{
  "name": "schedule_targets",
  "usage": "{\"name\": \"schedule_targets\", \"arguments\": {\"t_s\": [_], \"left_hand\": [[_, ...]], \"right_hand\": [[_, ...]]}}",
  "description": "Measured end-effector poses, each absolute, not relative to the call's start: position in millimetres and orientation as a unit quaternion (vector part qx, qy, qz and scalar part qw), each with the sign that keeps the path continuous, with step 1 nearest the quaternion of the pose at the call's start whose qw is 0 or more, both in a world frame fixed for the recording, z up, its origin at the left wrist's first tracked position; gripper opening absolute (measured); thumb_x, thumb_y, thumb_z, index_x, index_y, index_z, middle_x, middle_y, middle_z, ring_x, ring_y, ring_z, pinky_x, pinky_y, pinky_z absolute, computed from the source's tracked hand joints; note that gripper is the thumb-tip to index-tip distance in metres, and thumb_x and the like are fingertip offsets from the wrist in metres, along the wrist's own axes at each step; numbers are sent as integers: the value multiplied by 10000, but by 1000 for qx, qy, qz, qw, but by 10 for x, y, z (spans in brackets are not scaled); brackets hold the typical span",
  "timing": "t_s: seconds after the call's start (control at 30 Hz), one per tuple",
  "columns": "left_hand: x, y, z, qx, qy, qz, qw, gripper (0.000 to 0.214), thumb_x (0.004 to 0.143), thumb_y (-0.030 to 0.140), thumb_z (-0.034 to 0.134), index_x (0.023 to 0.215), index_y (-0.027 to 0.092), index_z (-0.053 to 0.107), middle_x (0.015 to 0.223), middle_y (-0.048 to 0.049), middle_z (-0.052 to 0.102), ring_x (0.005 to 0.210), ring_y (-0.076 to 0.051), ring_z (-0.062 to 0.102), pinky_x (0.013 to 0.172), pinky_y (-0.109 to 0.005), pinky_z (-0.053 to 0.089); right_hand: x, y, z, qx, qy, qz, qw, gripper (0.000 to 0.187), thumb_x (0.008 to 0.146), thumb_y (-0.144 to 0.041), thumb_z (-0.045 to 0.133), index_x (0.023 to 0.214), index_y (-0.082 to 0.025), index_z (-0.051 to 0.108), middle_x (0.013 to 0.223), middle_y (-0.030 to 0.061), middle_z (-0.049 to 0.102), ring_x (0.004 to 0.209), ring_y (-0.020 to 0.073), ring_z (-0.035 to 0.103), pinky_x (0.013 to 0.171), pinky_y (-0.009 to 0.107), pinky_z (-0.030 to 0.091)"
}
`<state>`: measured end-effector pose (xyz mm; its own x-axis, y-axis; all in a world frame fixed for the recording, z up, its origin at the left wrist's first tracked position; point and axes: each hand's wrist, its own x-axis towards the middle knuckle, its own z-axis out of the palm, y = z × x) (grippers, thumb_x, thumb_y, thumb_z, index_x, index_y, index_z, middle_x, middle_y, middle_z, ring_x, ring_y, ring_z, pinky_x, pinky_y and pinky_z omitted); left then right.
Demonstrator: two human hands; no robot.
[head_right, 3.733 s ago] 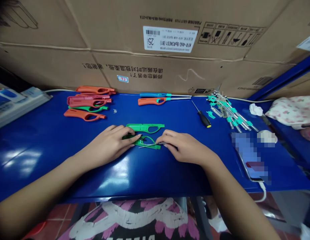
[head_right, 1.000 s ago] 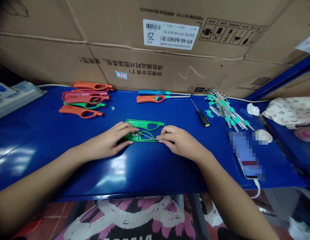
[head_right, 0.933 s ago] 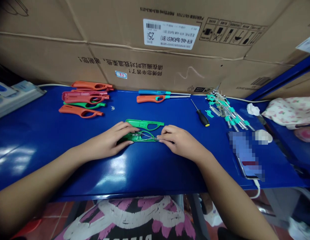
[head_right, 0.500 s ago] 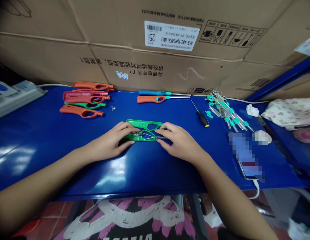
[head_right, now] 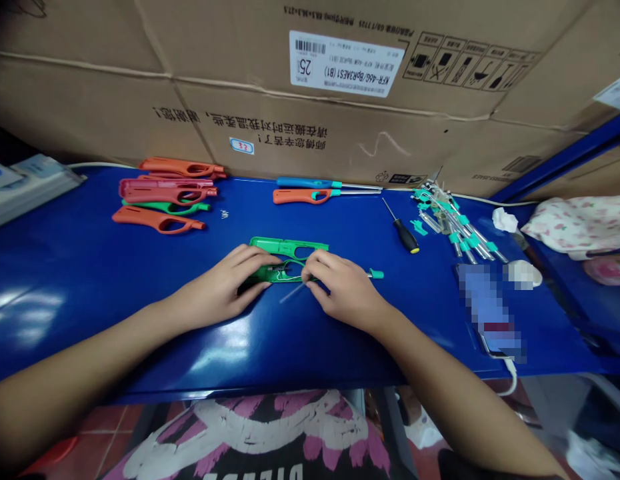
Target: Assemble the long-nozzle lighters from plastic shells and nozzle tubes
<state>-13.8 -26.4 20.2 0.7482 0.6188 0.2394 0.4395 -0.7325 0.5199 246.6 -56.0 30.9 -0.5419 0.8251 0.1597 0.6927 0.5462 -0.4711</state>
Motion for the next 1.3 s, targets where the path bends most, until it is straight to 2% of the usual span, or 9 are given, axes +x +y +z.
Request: {"name": "schedule_targets", "arguments": {"t_s": [0.27,0.43,0.57,0.67,0.87,1.13,1.3], "left_hand": [[-104,-311,204,910,285,209,215,226,1000,134,467,1129,177,647,1157,-107,561,1110,-236,509,997,-406,465],[-82,-343,190,911,292,208,205,278,994,118,458,1202,179,633,1181,-117,560,1093,-241,506,987,-414,474],[-75,-352,205,915,293,200,190,271,996,121,449,1166,167,654,1192,-129,549,1096,-250,500,978,-412,479],[-72,-359,225,918,294,193,183,272,994,116,438,1157,154,652,1183,-134,547,1088,-255,497,972,-420,484],[-77,-358,237,918,301,183,181,269,1000,134,423,1145,175,646,1165,-126,554,1094,-259,506,969,-430,494],[-101,-344,267,926,312,145,155,282,1005,177,436,1168,207,664,1174,-117,603,1059,-275,551,909,-460,493],[-110,-346,239,929,305,156,143,270,1012,191,444,1164,203,667,1215,-115,622,1094,-275,585,914,-456,493]], "right_hand": [[2428,-557,290,-441,-878,110,150,85,927,-214,599,868,-217,538,970,30,648,902,189,616,742,293,439],[2432,-563,283,-434,-884,84,149,96,944,-224,587,855,-210,554,934,35,655,862,188,621,728,294,442],[2430,-570,282,-423,-890,69,156,57,969,-225,560,937,-197,598,961,48,678,894,197,642,753,303,470],[2430,-571,273,-420,-893,61,150,122,1000,-276,535,1008,-194,625,1007,62,694,939,208,656,769,316,484],[2464,-555,250,-401,-903,56,141,196,1029,-270,470,1004,-209,655,1019,65,705,950,203,657,769,326,491],[2497,-542,272,-384,-910,73,140,164,1004,-298,521,1057,-217,652,1088,63,692,990,199,647,789,321,496],[2495,-550,299,-389,-905,76,151,163,995,-320,544,1043,-218,661,1062,47,698,959,183,658,772,309,493]]}}
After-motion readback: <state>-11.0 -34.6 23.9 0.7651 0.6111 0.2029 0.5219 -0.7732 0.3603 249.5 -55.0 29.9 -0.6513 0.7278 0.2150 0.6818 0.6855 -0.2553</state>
